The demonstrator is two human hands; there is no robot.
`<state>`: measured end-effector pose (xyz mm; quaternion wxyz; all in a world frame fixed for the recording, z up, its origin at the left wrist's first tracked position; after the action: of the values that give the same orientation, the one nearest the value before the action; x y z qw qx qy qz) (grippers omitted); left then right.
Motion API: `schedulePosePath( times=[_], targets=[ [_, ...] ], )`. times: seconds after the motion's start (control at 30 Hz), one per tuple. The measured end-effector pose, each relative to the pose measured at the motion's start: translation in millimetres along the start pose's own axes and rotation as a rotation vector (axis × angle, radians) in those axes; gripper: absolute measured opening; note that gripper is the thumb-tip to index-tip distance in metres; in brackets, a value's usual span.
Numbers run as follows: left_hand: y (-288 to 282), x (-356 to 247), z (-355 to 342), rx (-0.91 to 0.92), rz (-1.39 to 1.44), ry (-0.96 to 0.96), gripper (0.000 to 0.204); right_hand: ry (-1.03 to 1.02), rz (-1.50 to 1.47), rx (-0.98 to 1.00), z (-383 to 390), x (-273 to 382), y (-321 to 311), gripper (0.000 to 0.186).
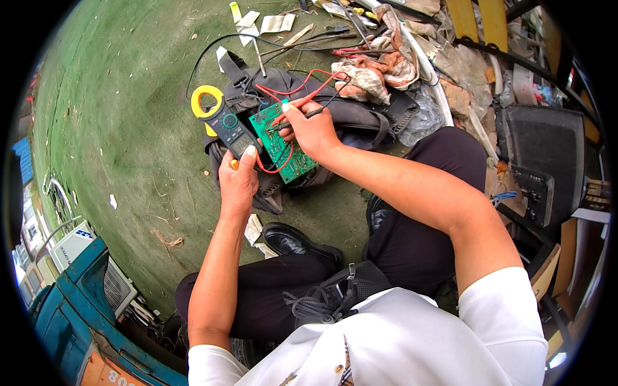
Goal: The person wipes a green circuit board with a cloth, then uses a multimeter to test electrical points on the board. The person remains seated on the ground throughout the task.
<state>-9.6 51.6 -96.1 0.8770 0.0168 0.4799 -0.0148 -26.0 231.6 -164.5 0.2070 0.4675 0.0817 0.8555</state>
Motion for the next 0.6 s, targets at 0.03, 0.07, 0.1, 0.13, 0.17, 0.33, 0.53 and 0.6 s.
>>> schedulePosePath(
  times=[0.03, 0.07, 0.1, 0.13, 0.17, 0.33, 0.53, 0.6],
  targets=[
    [0.1, -0.1, 0.0, 0.002, 0.0, -0.001, 0.028, 0.003, -0.002, 0.0, 0.1, -0.2, -0.3, 0.028],
    [0.2, -0.2, 0.0, 0.003, 0.0, -0.002, 0.028, 0.002, -0.003, 0.0, 0.0, -0.3, -0.3, 0.028],
    [-0.4, 0.6, -0.4, 0.005, 0.002, -0.003, 0.028, 0.0, -0.004, 0.001, -0.3, -0.3, -0.3, 0.028],
    [-0.8, 1.2, -0.5, 0.006, 0.003, -0.002, 0.028, 0.0, -0.004, 0.002, -0.4, -0.5, -0.1, 0.028],
    [-1.2, 1.7, -0.6, 0.006, 0.004, -0.001, 0.028, -0.003, -0.003, 0.004, -0.5, -0.5, 0.0, 0.028],
    [-1.3, 2.4, -0.6, 0.003, 0.008, 0.001, 0.028, 0.006, 0.005, 0.006, -0.4, 0.1, 0.8, 0.028],
    [-0.8, 0.8, 0.0, -0.001, 0.005, -0.001, 0.029, 0.008, -0.016, 0.0, -0.8, -0.9, 0.3, 0.028],
    [-2.0, 3.1, -0.5, -0.002, 0.007, -0.001, 0.029, 0.006, -0.014, -0.004, 0.1, -0.3, 1.1, 0.028]
  ],
)
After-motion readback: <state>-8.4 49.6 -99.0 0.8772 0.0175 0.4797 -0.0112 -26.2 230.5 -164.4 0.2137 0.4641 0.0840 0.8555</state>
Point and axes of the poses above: each hand's wrist, its own z-axis away from the middle knuckle, its own y-axis out of the palm, x = y × z, the point moved 6 cm from there along -z, towards the middle knuckle
